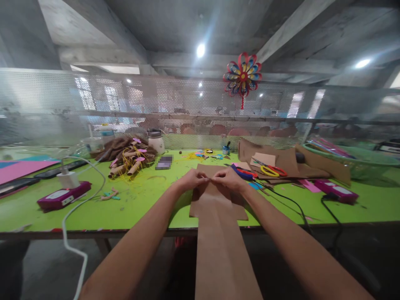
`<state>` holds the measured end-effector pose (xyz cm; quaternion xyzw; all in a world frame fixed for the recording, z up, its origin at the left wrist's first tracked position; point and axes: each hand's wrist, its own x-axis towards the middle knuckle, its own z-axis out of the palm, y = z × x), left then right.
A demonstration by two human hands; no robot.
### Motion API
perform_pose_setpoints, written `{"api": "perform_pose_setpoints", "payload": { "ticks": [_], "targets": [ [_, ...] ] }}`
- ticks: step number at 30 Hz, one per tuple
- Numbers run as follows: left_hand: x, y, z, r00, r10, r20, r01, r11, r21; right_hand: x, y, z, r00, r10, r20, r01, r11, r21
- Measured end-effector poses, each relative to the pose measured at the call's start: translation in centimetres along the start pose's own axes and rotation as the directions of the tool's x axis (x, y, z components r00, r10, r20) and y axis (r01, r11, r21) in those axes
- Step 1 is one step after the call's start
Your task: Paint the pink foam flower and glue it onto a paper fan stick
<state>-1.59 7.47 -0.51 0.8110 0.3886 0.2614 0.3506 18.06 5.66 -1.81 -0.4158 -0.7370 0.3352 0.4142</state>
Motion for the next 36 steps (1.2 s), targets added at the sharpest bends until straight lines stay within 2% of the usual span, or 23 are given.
{"api": "perform_pose_setpoints", "payload": {
  "ticks": [6,10,18,22,26,32,36],
  "targets": [
    [-0.2,0.2,-0.4,0.999,0.041,-0.029,-0.041,0.999,-0.001,0.3,0.3,-0.4,0.999,-0.013,-0.049,0.013,1.000,0.004],
    [0.1,-0.3,-1.0,0.998,0.057,-0.039,-0.057,0.998,0.003,0.3,0.5,-1.1,0.995,0.047,-0.091,-0.043,0.998,0.037],
    [0.0,0.2,-0.1,1.000,0.013,-0.006,-0.013,1.000,0.016,0.2,0.7,-0.8,0.995,0.070,-0.066,-0.064,0.994,0.085],
    [0.2,-0.1,0.0,0.997,0.004,-0.073,-0.002,1.000,0.021,0.1,0.6,-0.8,0.997,0.070,-0.029,-0.067,0.995,0.079],
    [0.3,-0.5,-0.4,0.998,0.019,-0.052,-0.020,1.000,-0.020,0.1,0.7,-1.3,0.995,0.074,-0.070,-0.068,0.993,0.095],
    [-0.2,-0.2,-1.3,0.998,-0.015,-0.059,0.015,1.000,-0.010,-0.1,0.8,-2.1,0.994,0.061,-0.088,-0.047,0.988,0.149],
    [-0.4,-0.2,-2.1,0.999,-0.031,-0.021,0.029,0.995,-0.090,0.0,0.9,-2.3,0.993,0.060,-0.102,-0.045,0.988,0.148]
  ]
}}
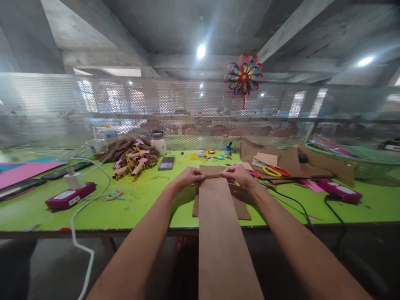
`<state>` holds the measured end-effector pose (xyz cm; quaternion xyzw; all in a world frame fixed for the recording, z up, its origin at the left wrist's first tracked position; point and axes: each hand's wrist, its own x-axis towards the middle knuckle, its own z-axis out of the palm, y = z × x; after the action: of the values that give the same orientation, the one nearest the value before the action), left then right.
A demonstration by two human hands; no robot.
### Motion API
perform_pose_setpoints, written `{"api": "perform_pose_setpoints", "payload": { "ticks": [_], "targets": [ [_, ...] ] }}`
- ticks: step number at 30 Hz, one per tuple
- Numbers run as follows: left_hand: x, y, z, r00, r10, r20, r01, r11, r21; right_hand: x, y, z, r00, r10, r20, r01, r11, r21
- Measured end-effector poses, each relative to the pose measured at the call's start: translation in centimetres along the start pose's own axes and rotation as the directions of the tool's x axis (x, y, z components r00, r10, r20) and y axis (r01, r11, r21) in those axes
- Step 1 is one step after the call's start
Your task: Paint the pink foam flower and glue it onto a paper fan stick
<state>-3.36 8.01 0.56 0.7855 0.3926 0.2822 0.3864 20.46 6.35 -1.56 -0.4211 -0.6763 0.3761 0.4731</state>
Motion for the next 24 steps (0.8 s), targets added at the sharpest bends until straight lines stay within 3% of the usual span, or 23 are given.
{"api": "perform_pose_setpoints", "payload": {
  "ticks": [5,8,11,13,18,24],
  "targets": [
    [0.1,-0.4,-0.3,1.000,-0.027,0.005,0.027,0.996,-0.084,0.3,0.3,0.1,1.000,-0.001,-0.004,0.001,0.999,0.041],
    [-0.1,-0.4,-0.3,1.000,-0.026,0.001,0.026,0.989,-0.145,0.4,0.4,0.2,0.999,0.034,-0.011,-0.031,0.981,0.189],
    [-0.3,0.0,-0.1,0.999,-0.022,0.033,0.031,0.950,-0.311,0.3,-0.1,0.6,0.998,0.054,-0.019,-0.043,0.929,0.367],
    [-0.4,0.3,0.3,0.996,-0.009,0.087,0.046,0.897,-0.440,-0.1,-0.7,1.1,0.998,0.044,0.047,-0.059,0.912,0.405],
    [-0.4,0.7,1.9,0.967,0.029,0.254,0.148,0.748,-0.647,-0.9,-1.8,2.3,0.953,-0.054,0.297,-0.061,0.929,0.365],
    [-0.5,0.5,2.7,0.931,0.019,0.365,0.251,0.691,-0.678,-0.6,-1.6,2.2,0.964,-0.129,0.231,0.081,0.975,0.205]
  ]
}}
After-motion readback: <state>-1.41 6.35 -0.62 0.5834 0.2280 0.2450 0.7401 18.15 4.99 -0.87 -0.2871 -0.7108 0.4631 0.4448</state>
